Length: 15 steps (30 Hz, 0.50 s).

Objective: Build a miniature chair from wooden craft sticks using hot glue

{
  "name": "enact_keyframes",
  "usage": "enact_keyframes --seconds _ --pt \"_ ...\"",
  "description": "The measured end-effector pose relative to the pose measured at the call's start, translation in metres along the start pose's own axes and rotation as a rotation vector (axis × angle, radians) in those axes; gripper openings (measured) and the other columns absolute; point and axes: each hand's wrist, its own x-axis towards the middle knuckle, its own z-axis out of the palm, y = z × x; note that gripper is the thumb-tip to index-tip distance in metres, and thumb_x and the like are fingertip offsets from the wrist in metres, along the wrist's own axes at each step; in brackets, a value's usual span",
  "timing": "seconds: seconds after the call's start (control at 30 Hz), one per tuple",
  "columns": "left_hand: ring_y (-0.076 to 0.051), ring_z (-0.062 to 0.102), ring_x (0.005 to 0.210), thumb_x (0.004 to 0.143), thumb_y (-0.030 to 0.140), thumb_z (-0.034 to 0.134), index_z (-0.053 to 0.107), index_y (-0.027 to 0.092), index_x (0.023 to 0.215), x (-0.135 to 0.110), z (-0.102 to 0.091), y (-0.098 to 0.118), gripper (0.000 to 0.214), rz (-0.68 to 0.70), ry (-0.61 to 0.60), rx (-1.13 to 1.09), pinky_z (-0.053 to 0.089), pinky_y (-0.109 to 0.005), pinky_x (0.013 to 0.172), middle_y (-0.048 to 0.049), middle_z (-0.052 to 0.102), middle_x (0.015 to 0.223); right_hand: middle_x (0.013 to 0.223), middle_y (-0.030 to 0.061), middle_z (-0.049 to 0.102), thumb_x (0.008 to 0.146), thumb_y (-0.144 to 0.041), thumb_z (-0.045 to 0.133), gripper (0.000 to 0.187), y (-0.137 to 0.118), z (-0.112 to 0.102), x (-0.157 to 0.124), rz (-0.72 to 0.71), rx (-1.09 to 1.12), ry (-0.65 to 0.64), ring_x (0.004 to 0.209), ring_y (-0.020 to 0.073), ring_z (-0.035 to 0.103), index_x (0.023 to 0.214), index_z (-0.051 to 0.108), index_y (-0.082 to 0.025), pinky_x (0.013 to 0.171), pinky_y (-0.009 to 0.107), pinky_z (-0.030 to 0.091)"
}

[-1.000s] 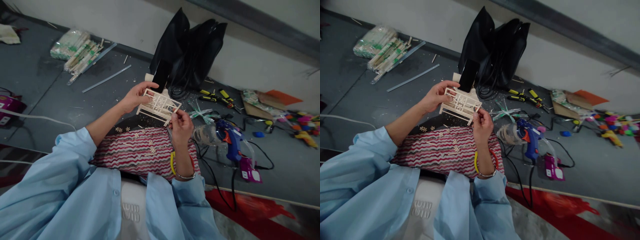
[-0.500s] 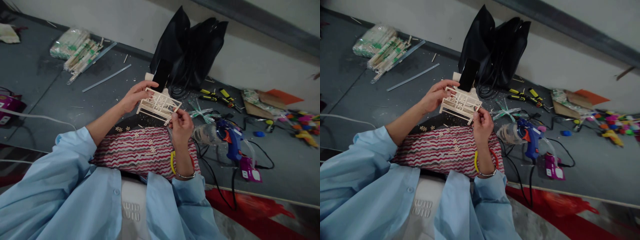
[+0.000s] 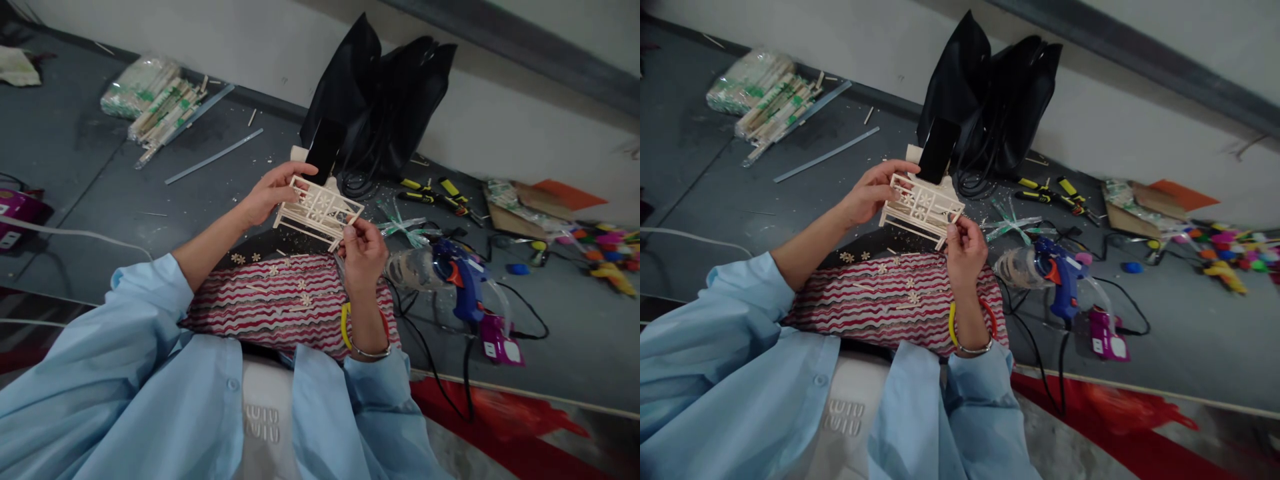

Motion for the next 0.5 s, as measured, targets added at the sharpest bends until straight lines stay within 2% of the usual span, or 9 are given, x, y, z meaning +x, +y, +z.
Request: enact_keyframes --seconds 0.2,0.5 --pt "-0.013 0.065 0.082 0.068 0.028 0.075 0.065 0.021 0.122 -0.0012 0.0033 0.0015 0.055 0.016 0.018 0.057 0.052 -0.025 0.075 -0.0001 0.069 0.095 0.077 -0.0018 0.065 0.087 -0.047 0.064 0.034 -0.0009 0.0001 0.0002 0.002 -0.002 0.000 0.052 0.0103 0.052 0.108 0.071 -0.022 0.048 0.025 0.045" --pt "-0.011 0.064 0.081 0.066 0.031 0.086 0.064 0.022 0.120 0.0009 0.0045 -0.0014 0.059 0.013 0.033 0.032 0.051 -0.022 0.074 0.0017 0.067 0.092 0.078 -0.0017 0.066 0.086 -0.047 0.065 0.032 -0.0025 0.0005 0.0001 0.001 0.012 0.009 0.051 0.0097 0.051 0.106 0.071 -0.022 0.048 0.024 0.044"
